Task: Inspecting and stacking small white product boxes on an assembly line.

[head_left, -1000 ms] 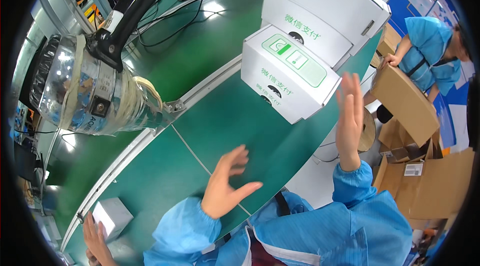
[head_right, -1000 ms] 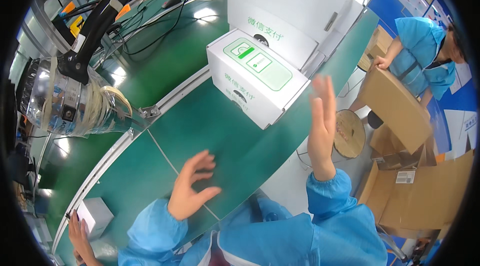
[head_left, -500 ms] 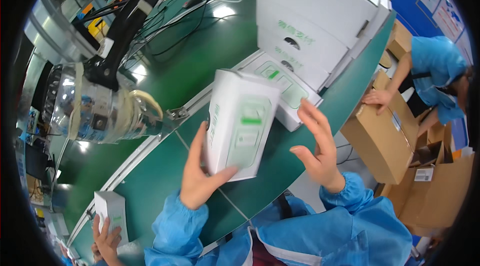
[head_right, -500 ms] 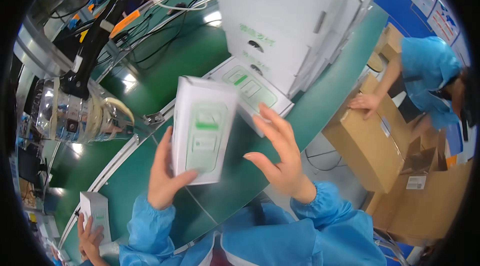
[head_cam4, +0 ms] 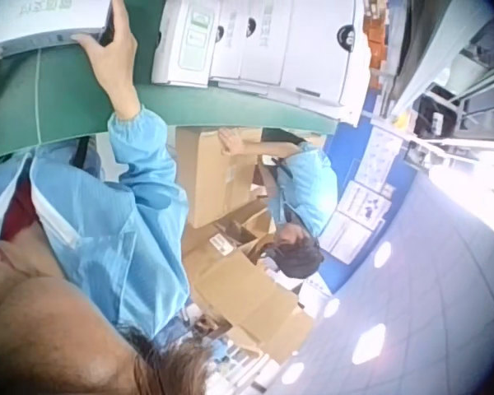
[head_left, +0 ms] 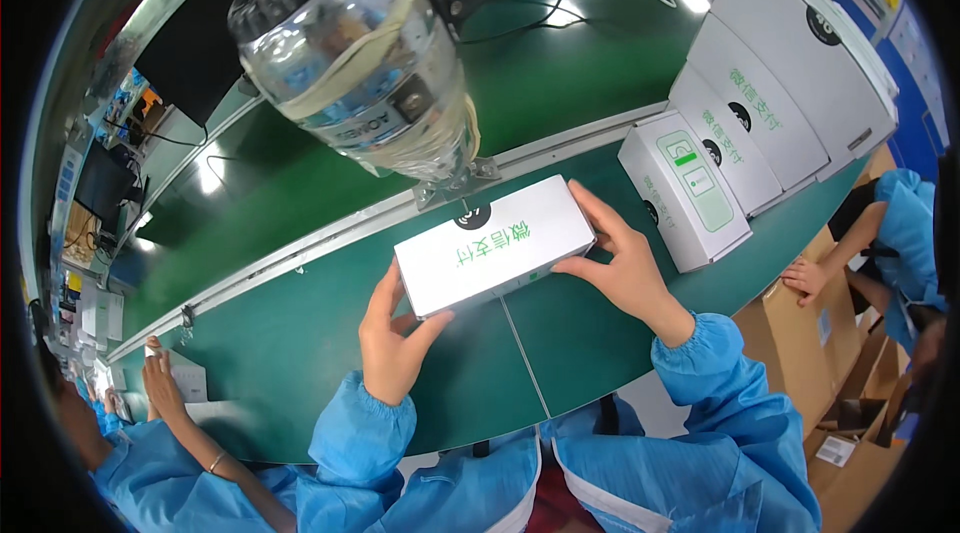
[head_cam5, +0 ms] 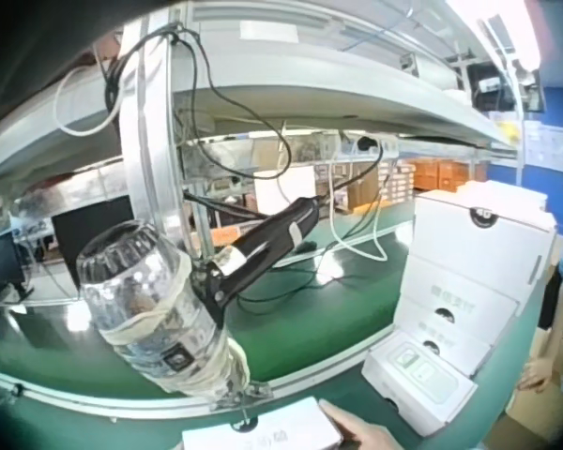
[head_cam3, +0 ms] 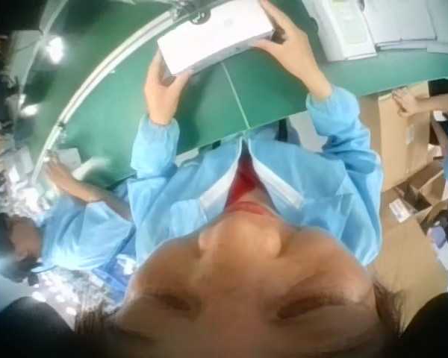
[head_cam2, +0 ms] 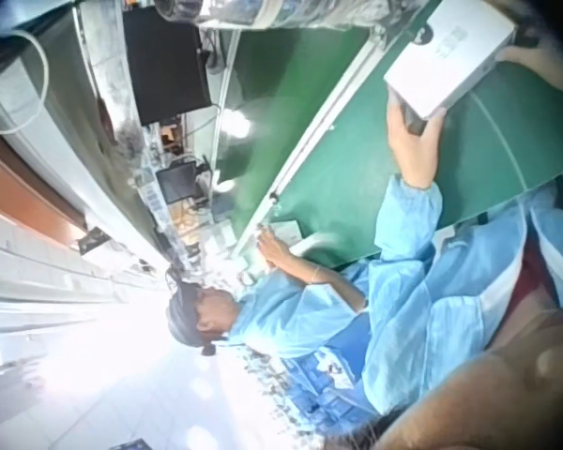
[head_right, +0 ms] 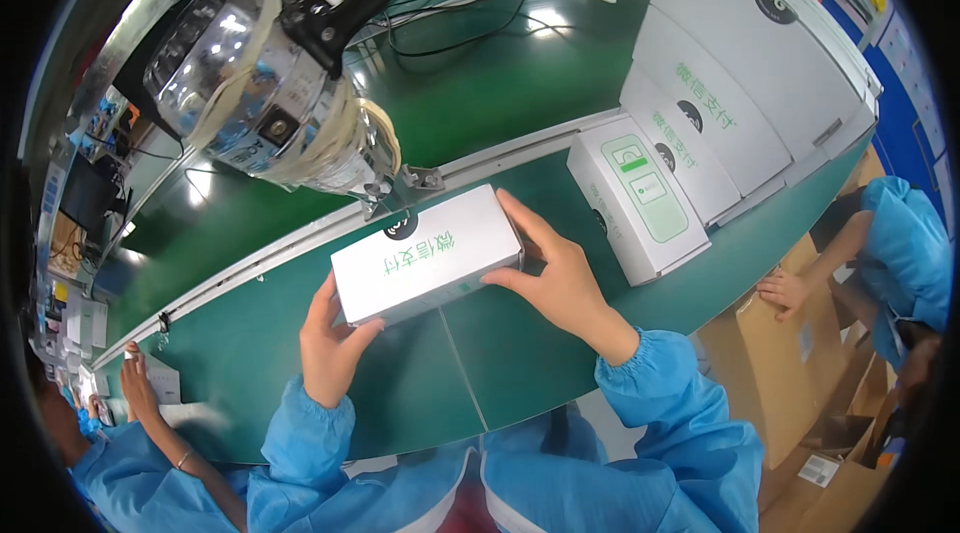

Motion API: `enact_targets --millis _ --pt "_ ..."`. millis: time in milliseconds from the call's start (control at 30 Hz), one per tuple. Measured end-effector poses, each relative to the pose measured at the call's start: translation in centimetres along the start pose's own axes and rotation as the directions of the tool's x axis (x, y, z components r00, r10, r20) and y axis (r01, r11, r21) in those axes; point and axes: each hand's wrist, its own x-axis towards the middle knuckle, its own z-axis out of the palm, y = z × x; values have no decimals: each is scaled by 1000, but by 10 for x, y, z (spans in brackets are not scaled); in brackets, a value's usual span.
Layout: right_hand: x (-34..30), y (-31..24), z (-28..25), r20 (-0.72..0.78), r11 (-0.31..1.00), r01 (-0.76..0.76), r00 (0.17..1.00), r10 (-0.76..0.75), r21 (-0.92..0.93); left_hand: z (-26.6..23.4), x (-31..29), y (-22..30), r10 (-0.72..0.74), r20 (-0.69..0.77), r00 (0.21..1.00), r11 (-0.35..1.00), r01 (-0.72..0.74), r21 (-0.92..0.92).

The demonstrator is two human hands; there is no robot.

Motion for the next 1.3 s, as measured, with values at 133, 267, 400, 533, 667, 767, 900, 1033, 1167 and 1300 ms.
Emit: enact_targets --millis 133,267,400,533,667,767,900,1033,1167,1300 --pt "16 6 7 -64 994 96 994 -93 54 -4 19 -1 64 -33 997 998 -63 25" --pt "40 4 15 -71 978 203 977 -200 48 -5 35 8 119 -72 990 993 -118 16" --pt "46 12 19 -115 968 250 962 -249 0 -5 41 1 118 -112 987 993 -119 -2" --pt "44 19 19 -105 982 189 977 -187 13 -5 43 -3 167 -114 979 986 -166 19" --pt "44 18 21 -118 980 197 974 -196 1 -6 45 -4 212 -107 971 977 -207 53" --pt "44 16 22 -111 983 185 977 -182 17 -6 45 -5 191 -116 975 982 -189 27" --pt "44 17 22 -103 980 194 976 -190 31 -7 45 -4 195 -109 975 981 -194 12" --pt "43 19 21 -108 980 191 977 -185 46 -7 46 0 186 -96 978 983 -186 10" --pt "42 19 20 -110 981 193 976 -188 34 -8 46 1 169 -99 981 986 -167 19" --pt "42 21 20 -111 979 201 974 -196 36 -7 47 3 169 -93 981 986 -169 8"
